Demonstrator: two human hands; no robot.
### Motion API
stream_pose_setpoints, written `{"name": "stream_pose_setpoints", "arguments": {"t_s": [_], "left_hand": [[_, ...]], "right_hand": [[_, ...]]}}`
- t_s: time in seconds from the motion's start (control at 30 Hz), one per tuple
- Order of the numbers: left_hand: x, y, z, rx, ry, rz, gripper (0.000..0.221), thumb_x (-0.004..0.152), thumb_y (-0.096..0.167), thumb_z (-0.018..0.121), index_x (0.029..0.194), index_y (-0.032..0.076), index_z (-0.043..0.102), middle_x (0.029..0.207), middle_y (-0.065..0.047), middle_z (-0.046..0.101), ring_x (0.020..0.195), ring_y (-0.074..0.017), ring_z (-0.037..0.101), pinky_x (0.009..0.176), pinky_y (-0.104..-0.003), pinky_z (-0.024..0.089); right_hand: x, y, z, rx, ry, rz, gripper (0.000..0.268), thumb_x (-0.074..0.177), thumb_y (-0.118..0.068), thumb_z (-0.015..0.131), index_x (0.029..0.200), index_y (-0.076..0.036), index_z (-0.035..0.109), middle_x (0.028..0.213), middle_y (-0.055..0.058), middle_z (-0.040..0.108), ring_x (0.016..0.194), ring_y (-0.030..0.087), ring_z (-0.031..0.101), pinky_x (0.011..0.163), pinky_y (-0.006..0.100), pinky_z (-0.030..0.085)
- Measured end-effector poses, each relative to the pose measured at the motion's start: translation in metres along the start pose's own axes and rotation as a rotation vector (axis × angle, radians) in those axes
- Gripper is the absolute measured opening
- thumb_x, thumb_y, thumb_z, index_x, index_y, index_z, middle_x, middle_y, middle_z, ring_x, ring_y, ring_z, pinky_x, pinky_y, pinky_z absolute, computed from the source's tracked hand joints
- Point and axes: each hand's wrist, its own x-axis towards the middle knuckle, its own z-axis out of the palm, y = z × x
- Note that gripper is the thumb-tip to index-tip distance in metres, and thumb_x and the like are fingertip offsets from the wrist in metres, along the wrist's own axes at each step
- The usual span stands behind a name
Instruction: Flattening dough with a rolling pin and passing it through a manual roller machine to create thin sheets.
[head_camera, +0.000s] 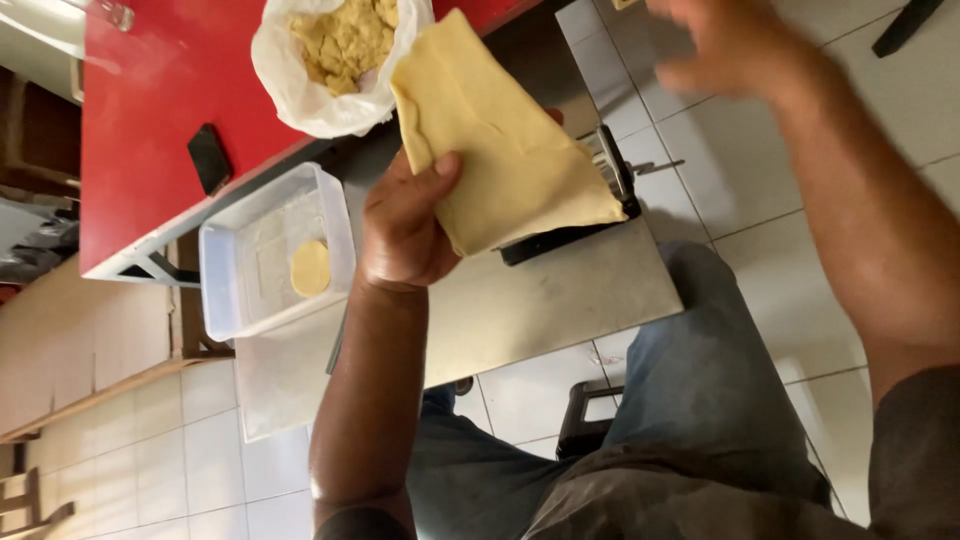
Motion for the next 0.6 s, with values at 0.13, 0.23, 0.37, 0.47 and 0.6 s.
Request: {"name": "stream_pose_setpoints", "arguments": {"t_s": [0.13, 0.23, 0.37, 0.47, 0.6], "left_hand": [[0.032, 0.014, -0.016, 0.137, -0.004, 0.001, 0.035, 0.097, 0.002, 0.057, 0.132, -0.007, 0.055, 0.117, -0.035, 0.067, 0.104, -0.0507, 0.072, 0.092, -0.071, 0.059], [0.047, 0.018, -0.017, 0.175, 0.021, -0.02, 0.037, 0.096, 0.003, 0.057, 0.132, -0.006, 0.055, 0.115, -0.033, 0.068, 0.102, -0.0495, 0.073, 0.091, -0.069, 0.06], [0.058, 0.009, -0.023, 0.133, -0.015, 0.001, 0.04, 0.097, 0.004, 0.055, 0.136, -0.006, 0.053, 0.121, -0.033, 0.067, 0.108, -0.0519, 0.07, 0.096, -0.072, 0.057], [0.063, 0.011, -0.033, 0.107, -0.043, 0.001, 0.045, 0.096, 0.006, 0.055, 0.14, -0.004, 0.051, 0.124, -0.033, 0.066, 0.112, -0.0518, 0.069, 0.1, -0.073, 0.055], [0.067, 0.014, -0.05, 0.104, -0.032, -0.163, 0.078, 0.092, 0.023, 0.068, 0.152, -0.009, 0.03, 0.146, -0.046, 0.045, 0.139, -0.0572, 0.048, 0.122, -0.07, 0.04]], "right_hand": [[-0.052, 0.069, 0.115, -0.259, -0.385, 0.57, 0.121, 0.064, -0.024, 0.087, 0.167, -0.016, 0.023, 0.176, 0.008, 0.008, 0.155, 0.043, 0.023, 0.097, 0.083, 0.038], [-0.08, 0.082, 0.183, -0.384, -0.481, 0.513, 0.096, 0.067, -0.017, 0.087, 0.154, -0.025, 0.049, 0.165, 0.008, 0.042, 0.149, 0.034, 0.042, 0.11, 0.07, 0.034], [-0.12, 0.052, 0.196, -0.553, -0.345, 0.3, 0.036, 0.074, -0.046, 0.078, 0.091, -0.015, 0.08, 0.091, 0.008, 0.076, 0.09, 0.032, 0.076, 0.078, 0.052, 0.058], [-0.148, 0.001, 0.177, -0.502, -0.384, 0.387, 0.019, 0.077, -0.029, 0.07, 0.087, -0.014, 0.076, 0.087, 0.005, 0.075, 0.081, 0.028, 0.075, 0.069, 0.047, 0.059], [-0.161, -0.077, 0.129, -0.461, -0.622, 0.624, 0.013, 0.086, -0.019, 0.055, 0.088, -0.017, 0.068, 0.086, -0.002, 0.074, 0.074, 0.02, 0.073, 0.063, 0.039, 0.06]]}}
